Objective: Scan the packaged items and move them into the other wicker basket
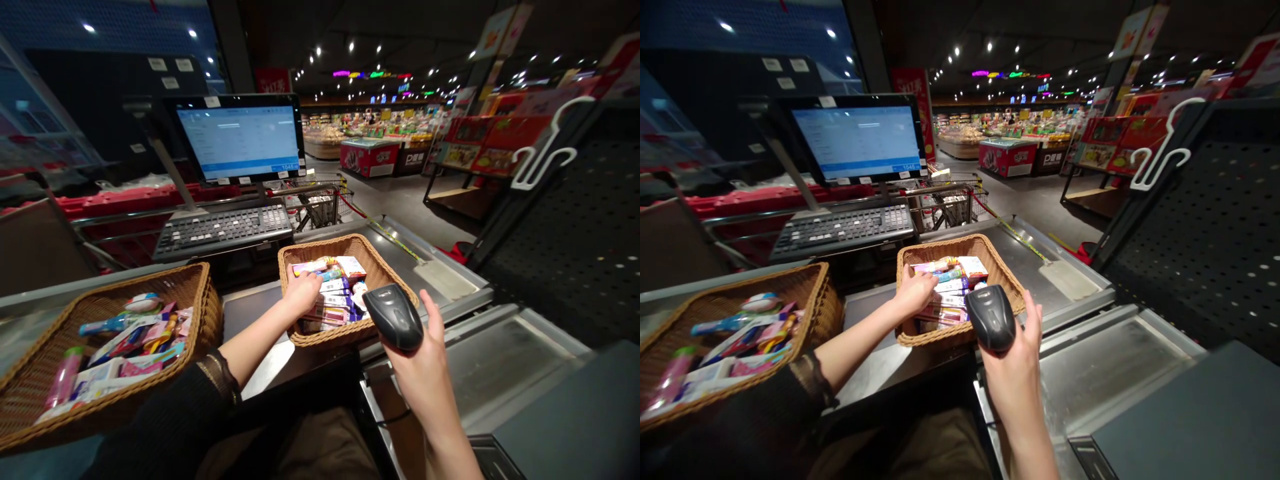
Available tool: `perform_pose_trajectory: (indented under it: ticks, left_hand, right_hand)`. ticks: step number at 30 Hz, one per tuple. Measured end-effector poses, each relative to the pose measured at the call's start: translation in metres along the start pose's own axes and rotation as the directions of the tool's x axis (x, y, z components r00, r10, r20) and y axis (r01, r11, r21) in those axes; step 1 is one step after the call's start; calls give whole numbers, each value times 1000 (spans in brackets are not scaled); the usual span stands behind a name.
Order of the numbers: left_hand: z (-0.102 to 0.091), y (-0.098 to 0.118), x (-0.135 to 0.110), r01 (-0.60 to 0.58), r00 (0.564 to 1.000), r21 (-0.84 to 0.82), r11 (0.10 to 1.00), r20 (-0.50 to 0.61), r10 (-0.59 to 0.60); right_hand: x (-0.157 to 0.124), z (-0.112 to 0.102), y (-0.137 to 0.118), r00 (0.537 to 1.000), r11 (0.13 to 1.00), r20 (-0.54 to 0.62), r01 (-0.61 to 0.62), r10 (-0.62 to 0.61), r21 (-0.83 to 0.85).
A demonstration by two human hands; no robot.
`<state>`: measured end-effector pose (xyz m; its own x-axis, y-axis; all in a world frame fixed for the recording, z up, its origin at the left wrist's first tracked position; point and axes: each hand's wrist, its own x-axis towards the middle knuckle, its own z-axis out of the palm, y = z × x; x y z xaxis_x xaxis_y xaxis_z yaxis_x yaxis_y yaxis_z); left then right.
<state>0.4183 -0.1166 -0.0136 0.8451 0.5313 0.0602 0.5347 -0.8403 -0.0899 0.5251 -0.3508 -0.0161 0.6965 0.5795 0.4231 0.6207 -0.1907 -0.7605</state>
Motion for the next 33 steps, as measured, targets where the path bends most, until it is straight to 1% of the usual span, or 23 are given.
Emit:
perform_pose_trajectory:
  ticks: [2, 4, 7, 10, 12, 14, 17, 20, 22, 24, 26, 27, 30, 33]
  left_hand:
    - [-8, -3, -11, -22, 997, -8, 1000, -78, 22]
    - [-15, -9, -27, -38, 990, -14, 999, -135, 36]
    - [-23, -26, -59, -17, 980, -23, 1000, -196, 12]
    - [-24, -55, -96, 56, 967, -13, 998, -249, -57]
    - [-24, -79, -122, 130, 954, -13, 991, -272, -128]
    - [-24, -105, -149, 219, 938, -22, 975, -271, -217]
    - [-26, -145, -189, 382, 902, -6, 924, -217, -374]
    - [-29, -186, -225, 544, 835, 49, 838, -129, -535]
    - [-29, -212, -244, 642, 766, 86, 762, -40, -641]
    - [-27, -236, -259, 720, 682, 121, 683, 61, -729]
    - [-21, -256, -268, 765, 610, 143, 628, 154, -777]
    - [-16, -264, -271, 776, 586, 146, 614, 193, -787]
    - [-1, -282, -273, 792, 540, 144, 594, 290, -790]
    - [10, -290, -273, 799, 515, 138, 586, 348, -783]
  right_hand:
    - [1, 5, -8, 999, 999, -20, 35, -35, 21]
    - [2, 10, -15, 997, 996, -34, 74, -73, 38]
    - [4, 21, -22, 991, 990, 8, 131, -131, 46]
    - [3, 34, -31, 971, 975, 97, 216, -220, 41]
    - [1, 47, -41, 946, 955, 131, 288, -296, 75]
    - [-4, 61, -55, 925, 935, 151, 332, -349, 128]
    - [-14, 83, -78, 876, 904, 233, 387, -422, 184]
    - [-25, 101, -101, 812, 875, 326, 435, -483, 212]
    - [-33, 110, -115, 782, 859, 356, 459, -512, 227]
    - [-41, 118, -128, 758, 844, 373, 476, -536, 247]
    - [-48, 124, -139, 747, 839, 383, 474, -544, 266]
    - [-52, 127, -144, 747, 839, 384, 472, -543, 270]
    - [-59, 133, -154, 738, 833, 387, 480, -553, 274]
    - [-62, 135, -155, 726, 825, 392, 499, -565, 265]
